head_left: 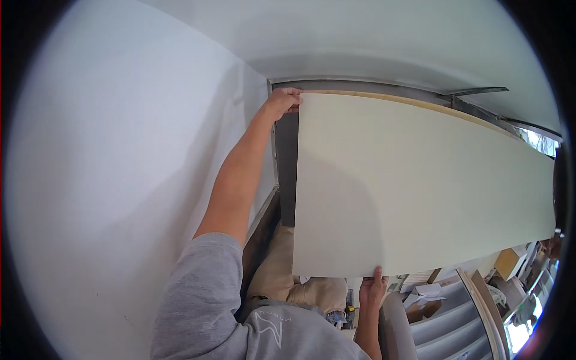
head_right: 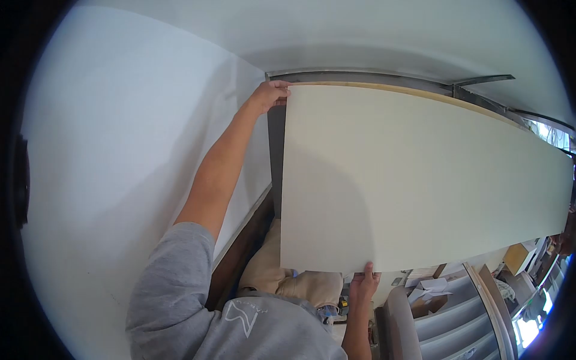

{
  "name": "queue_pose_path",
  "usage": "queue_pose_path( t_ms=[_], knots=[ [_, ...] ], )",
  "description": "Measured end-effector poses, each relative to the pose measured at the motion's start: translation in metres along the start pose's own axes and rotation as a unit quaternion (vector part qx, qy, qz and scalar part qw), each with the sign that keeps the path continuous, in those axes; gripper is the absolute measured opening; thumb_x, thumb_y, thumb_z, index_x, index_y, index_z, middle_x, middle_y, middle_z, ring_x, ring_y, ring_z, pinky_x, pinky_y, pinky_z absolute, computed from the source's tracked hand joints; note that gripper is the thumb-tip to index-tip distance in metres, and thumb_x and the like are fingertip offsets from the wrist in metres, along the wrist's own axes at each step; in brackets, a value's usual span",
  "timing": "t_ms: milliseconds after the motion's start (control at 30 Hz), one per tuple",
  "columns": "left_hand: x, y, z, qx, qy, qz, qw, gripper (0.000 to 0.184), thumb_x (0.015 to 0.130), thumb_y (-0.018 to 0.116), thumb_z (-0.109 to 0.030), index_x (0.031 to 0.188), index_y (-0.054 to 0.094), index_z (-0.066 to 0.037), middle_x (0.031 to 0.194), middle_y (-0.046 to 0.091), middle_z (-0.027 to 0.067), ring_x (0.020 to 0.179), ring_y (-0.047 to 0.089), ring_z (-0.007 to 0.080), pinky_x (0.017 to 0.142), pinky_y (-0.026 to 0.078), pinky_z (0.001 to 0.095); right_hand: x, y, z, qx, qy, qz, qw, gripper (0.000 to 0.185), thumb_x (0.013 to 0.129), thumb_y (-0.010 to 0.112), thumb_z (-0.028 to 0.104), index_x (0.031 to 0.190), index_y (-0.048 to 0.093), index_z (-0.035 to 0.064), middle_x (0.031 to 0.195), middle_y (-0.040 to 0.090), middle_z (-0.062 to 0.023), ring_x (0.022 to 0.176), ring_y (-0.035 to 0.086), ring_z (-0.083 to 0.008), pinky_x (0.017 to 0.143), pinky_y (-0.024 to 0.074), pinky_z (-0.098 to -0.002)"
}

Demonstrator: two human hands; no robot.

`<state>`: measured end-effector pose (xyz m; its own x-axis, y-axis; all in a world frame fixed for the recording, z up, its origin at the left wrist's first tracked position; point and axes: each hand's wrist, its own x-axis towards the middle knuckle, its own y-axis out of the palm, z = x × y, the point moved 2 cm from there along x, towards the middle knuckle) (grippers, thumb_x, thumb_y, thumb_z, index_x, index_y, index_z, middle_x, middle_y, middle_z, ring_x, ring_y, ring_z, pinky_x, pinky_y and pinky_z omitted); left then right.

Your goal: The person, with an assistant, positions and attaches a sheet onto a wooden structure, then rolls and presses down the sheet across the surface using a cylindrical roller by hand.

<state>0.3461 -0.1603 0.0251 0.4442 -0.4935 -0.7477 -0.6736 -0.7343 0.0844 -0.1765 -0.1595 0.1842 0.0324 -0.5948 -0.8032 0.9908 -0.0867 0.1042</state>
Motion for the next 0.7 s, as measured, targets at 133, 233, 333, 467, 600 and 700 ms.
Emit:
queue_pose_path(
  t_ms=[133,233,333,467,600,700],
  knots=[
    [0.007,-0.010,0.008,-0.014,-0.027,-0.007,1.000,0.034,0.075,0.063,-0.001,0.107,0.053,-0.002,0.092,0.060,0.0060,0.082,0.058,0.0150,0.075,0.048,0.0275,0.013,0.000,-0.016,0.014,0.005,-0.014,1.000,0.031,0.083,0.057,0.006,0.113,0.046,0.0041,0.109,0.054,-0.0104,0.099,0.055,-0.0201,0.085,0.0486,-0.0321],
    [0.011,-0.015,0.010,-0.016,-0.017,-0.023,0.999,0.033,0.074,0.062,0.000,0.106,0.054,-0.002,0.090,0.061,0.0062,0.079,0.059,0.0149,0.072,0.049,0.0269,0.020,0.003,-0.022,0.012,0.016,-0.011,1.000,0.031,0.083,0.057,0.006,0.113,0.046,0.0044,0.109,0.054,-0.0100,0.098,0.055,-0.0199,0.085,0.0485,-0.0320],
    [0.012,-0.020,0.014,-0.018,-0.012,-0.037,0.999,0.032,0.074,0.062,0.001,0.104,0.054,-0.002,0.088,0.061,0.0067,0.077,0.060,0.0148,0.070,0.050,0.0262,0.023,0.006,-0.025,0.010,0.020,-0.010,1.000,0.032,0.083,0.057,0.007,0.113,0.046,0.0046,0.109,0.054,-0.0097,0.098,0.055,-0.0198,0.085,0.0483,-0.0319],
    [0.014,-0.025,0.014,-0.018,-0.021,-0.038,0.999,0.032,0.074,0.062,0.001,0.104,0.053,-0.002,0.088,0.061,0.0076,0.077,0.060,0.0150,0.069,0.050,0.0262,0.026,0.012,-0.026,0.004,0.022,-0.002,1.000,0.031,0.083,0.057,0.007,0.113,0.046,0.0048,0.108,0.054,-0.0094,0.098,0.055,-0.0196,0.085,0.0478,-0.0318],
    [0.015,-0.026,0.010,-0.002,-0.015,-0.026,1.000,0.034,0.075,0.063,-0.001,0.107,0.054,-0.002,0.093,0.060,0.0062,0.082,0.059,0.0151,0.076,0.049,0.0263,0.028,0.009,-0.028,0.014,0.030,0.012,0.999,0.031,0.084,0.057,0.007,0.112,0.046,0.0048,0.108,0.054,-0.0089,0.099,0.054,-0.0191,0.087,0.0471,-0.0315],
    [0.014,-0.024,0.009,-0.006,-0.014,-0.029,0.999,0.031,0.075,0.062,0.000,0.105,0.056,-0.002,0.093,0.061,0.0068,0.081,0.059,0.0147,0.073,0.049,0.0261,0.029,0.005,-0.028,0.014,0.031,0.012,0.999,0.031,0.083,0.057,0.007,0.112,0.046,0.0049,0.108,0.054,-0.0085,0.100,0.054,-0.0186,0.087,0.0468,-0.0314]
  ],
)
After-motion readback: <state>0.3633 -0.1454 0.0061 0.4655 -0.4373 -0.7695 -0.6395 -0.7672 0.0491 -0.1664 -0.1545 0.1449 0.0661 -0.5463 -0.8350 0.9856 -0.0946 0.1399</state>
